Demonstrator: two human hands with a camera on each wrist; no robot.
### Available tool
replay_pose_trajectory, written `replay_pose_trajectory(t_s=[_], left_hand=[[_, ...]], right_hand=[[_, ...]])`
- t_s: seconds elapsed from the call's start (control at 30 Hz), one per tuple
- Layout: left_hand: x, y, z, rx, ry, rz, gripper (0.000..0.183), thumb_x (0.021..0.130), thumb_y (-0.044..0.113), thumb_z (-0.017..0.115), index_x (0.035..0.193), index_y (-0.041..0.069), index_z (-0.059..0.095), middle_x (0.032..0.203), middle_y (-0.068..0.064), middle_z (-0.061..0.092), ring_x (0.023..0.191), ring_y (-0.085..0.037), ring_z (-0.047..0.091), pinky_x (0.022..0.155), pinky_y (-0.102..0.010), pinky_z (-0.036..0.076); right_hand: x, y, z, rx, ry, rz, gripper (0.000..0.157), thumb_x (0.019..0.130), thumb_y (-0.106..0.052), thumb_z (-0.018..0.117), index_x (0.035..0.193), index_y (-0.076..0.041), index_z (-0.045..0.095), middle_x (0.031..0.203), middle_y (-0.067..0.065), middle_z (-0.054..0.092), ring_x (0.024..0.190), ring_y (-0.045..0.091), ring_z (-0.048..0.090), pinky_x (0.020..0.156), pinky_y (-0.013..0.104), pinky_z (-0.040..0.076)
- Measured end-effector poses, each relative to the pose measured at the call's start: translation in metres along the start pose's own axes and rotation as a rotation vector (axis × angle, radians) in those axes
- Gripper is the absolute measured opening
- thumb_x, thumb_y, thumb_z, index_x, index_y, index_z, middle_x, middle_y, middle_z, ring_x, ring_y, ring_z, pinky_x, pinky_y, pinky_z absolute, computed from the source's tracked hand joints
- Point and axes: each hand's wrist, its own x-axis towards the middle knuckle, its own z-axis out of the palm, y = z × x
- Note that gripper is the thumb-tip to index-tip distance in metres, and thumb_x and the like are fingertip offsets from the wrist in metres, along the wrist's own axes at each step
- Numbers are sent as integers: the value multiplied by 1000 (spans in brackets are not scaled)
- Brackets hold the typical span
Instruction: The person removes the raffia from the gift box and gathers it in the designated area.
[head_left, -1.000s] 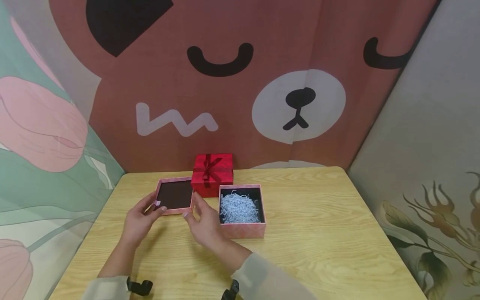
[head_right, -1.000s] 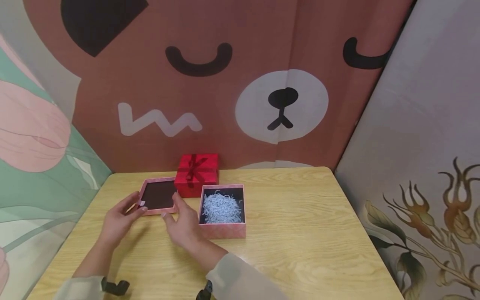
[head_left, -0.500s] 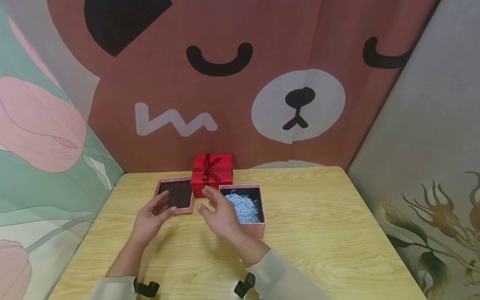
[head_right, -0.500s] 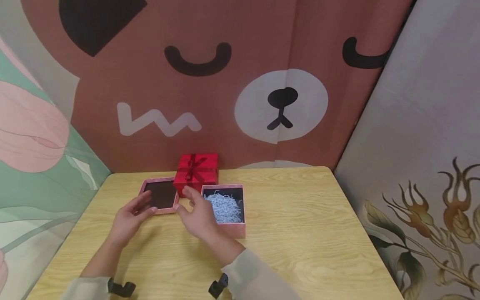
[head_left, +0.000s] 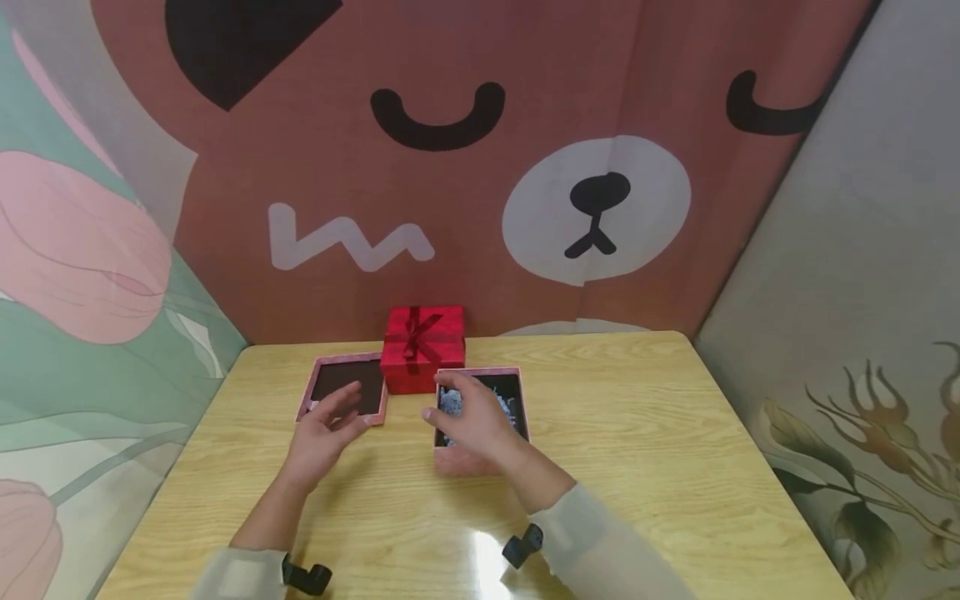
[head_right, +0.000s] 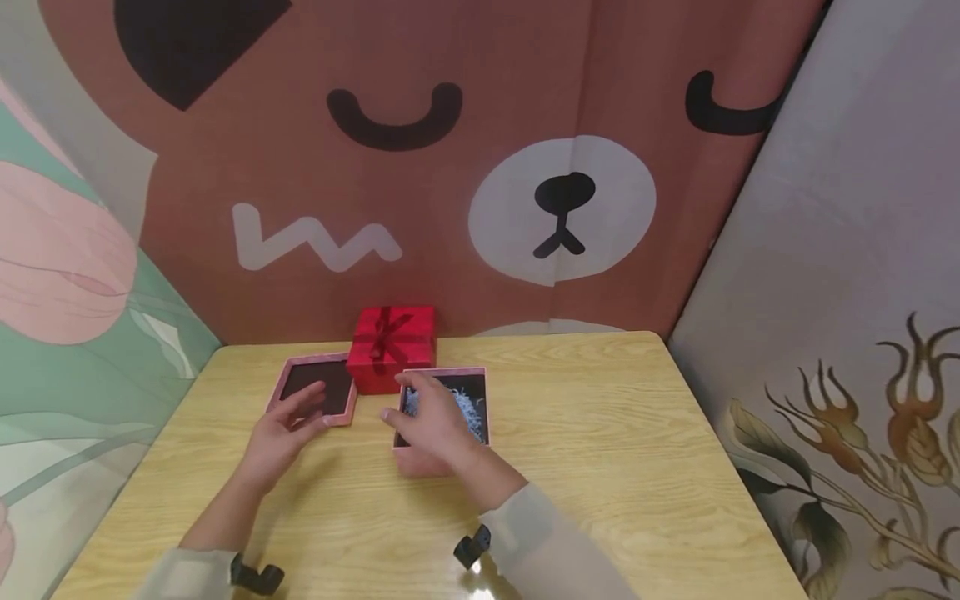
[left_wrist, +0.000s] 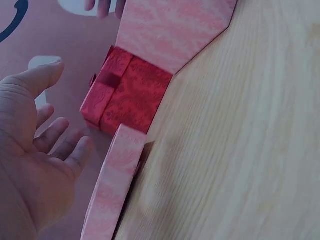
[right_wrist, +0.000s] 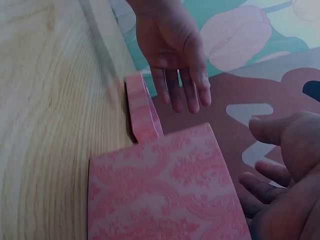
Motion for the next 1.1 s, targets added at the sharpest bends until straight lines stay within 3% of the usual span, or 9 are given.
replay_pose_trajectory(t_s=[0.3,0.57,0.9,1.1], left_hand=[[3,6,18,-90,-49,63,68,92,10,80,152,3,50,152,-20,49,136,-47,48,101,-18,50],[-1,14,40,-107,-109,5,74,90,22,83,155,9,48,157,-15,45,144,-40,43,103,-20,49],[-5,20,68,-182,-189,38,70,91,15,81,153,9,50,154,-10,45,146,-42,39,111,-45,45],[-5,19,82,-186,-210,95,70,91,12,81,153,7,49,155,-20,42,146,-46,37,113,-56,42]], right_hand=[[2,10,-15,-93,-17,15,71,88,-39,83,149,-15,55,146,2,59,136,26,54,113,49,45],[8,20,-25,-182,-58,-1,73,86,-35,85,149,-13,54,148,7,57,137,28,52,114,48,45],[16,31,-26,-247,-109,55,85,84,-41,86,155,-13,47,155,13,48,142,34,46,115,56,42],[19,32,-25,-275,-142,97,89,84,-43,86,156,-11,45,156,14,46,141,33,48,114,54,43]])
